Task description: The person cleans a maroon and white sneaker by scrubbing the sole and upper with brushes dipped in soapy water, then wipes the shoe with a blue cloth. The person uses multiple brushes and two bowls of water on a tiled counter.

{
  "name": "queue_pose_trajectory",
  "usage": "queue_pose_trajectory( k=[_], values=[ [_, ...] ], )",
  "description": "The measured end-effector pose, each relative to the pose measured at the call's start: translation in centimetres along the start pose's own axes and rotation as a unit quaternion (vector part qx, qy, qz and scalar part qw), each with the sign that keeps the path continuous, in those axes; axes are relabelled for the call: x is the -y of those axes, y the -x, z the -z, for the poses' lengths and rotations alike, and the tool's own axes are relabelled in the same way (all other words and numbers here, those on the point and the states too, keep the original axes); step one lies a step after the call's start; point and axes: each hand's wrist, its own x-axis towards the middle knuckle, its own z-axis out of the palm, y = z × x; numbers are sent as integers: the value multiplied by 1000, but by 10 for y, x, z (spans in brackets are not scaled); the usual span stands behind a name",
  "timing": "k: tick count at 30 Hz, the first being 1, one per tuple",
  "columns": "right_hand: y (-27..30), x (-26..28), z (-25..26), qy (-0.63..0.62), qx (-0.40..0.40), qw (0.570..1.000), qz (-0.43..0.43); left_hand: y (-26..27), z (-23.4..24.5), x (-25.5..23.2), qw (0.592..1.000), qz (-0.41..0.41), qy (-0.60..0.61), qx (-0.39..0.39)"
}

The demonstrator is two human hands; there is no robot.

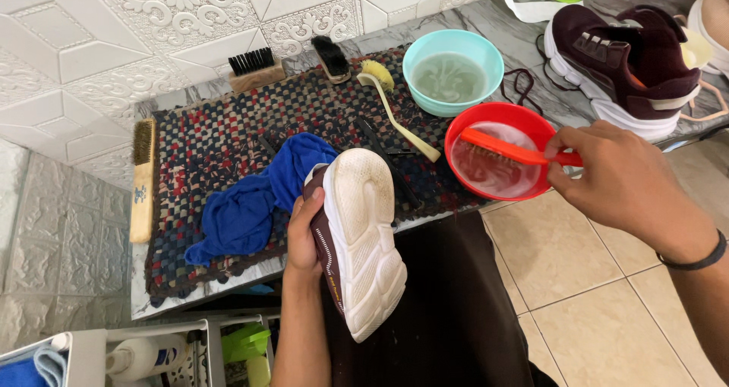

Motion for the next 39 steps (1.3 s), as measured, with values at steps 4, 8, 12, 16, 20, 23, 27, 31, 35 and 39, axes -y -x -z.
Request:
queue_pose_trajectory(
  k=[4,8,12,16,20,23,27,31,35,39],
  values=[
    [-1,0,-2,6,-3,1000,7,1,0,-1,1000,2,6,13],
    [-2,0,-5,-7,-3,1000,6,1,0,-1,1000,1,2,15],
    [-4,-4,-13,-25,-33,997,59,-1,3,2,1000,0,2,11],
    [-4,0,-8,-18,-5,999,30,1,0,-1,1000,6,-3,13],
    [-3,-2,-11,-37,-17,998,44,1,2,2,1000,2,-3,6],
    [-3,-2,-12,-51,-32,997,53,0,4,2,1000,2,-6,5],
    [2,-2,-13,-72,-59,995,46,1,3,3,1000,-3,-2,14],
    [3,-1,-14,-96,-78,990,65,2,1,1,1000,-1,-5,14],
    [0,1,-16,-106,-78,988,78,0,4,3,1000,-1,-5,12],
    [0,1,-19,-99,-87,987,90,0,5,4,1000,-15,-4,26]
  ],
)
